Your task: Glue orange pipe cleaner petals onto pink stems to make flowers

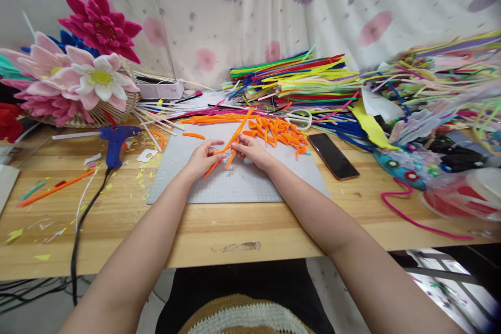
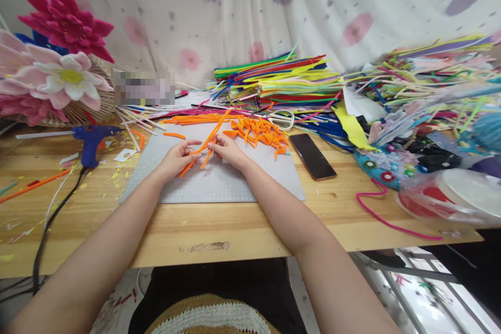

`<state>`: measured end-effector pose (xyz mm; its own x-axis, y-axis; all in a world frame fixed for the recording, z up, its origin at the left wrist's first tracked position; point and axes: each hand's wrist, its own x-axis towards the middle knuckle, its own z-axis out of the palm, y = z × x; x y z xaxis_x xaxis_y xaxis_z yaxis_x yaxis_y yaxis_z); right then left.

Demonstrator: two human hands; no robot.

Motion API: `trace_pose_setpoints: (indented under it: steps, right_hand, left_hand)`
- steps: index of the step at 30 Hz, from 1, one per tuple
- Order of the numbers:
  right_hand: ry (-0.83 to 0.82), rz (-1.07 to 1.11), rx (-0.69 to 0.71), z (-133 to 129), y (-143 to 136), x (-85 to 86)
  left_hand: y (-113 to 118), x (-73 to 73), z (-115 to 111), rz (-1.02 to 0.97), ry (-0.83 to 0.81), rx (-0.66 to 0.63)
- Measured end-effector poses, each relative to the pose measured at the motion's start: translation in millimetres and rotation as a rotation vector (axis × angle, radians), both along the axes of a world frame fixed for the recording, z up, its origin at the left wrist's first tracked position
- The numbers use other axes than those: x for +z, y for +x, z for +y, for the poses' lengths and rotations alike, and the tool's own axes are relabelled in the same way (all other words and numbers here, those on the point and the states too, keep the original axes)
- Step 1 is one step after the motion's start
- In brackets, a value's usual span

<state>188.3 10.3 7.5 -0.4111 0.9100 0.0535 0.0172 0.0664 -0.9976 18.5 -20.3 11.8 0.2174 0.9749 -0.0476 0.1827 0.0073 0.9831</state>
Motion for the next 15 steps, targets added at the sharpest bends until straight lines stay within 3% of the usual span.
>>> trace_pose_setpoints:
  steps: [5,10,15]
  right_hand:
    - [0.039,-0.082,0.035,-1.1,-6.0,-2.2]
    - [0.047,-0.057,0.088,-5.7,-5.1,5.5]
    - [0.023,-0.057,-0.092,-3.5,-6.4,2.9]
  left_hand:
    - [4.0,-10.2,4.2,0.076,0.116,0.02]
    - [5.2,-11.3,4.8,0.105,0.115,0.035]
    - [6.6,-6.3,2.1,0.12,0.089,0.001]
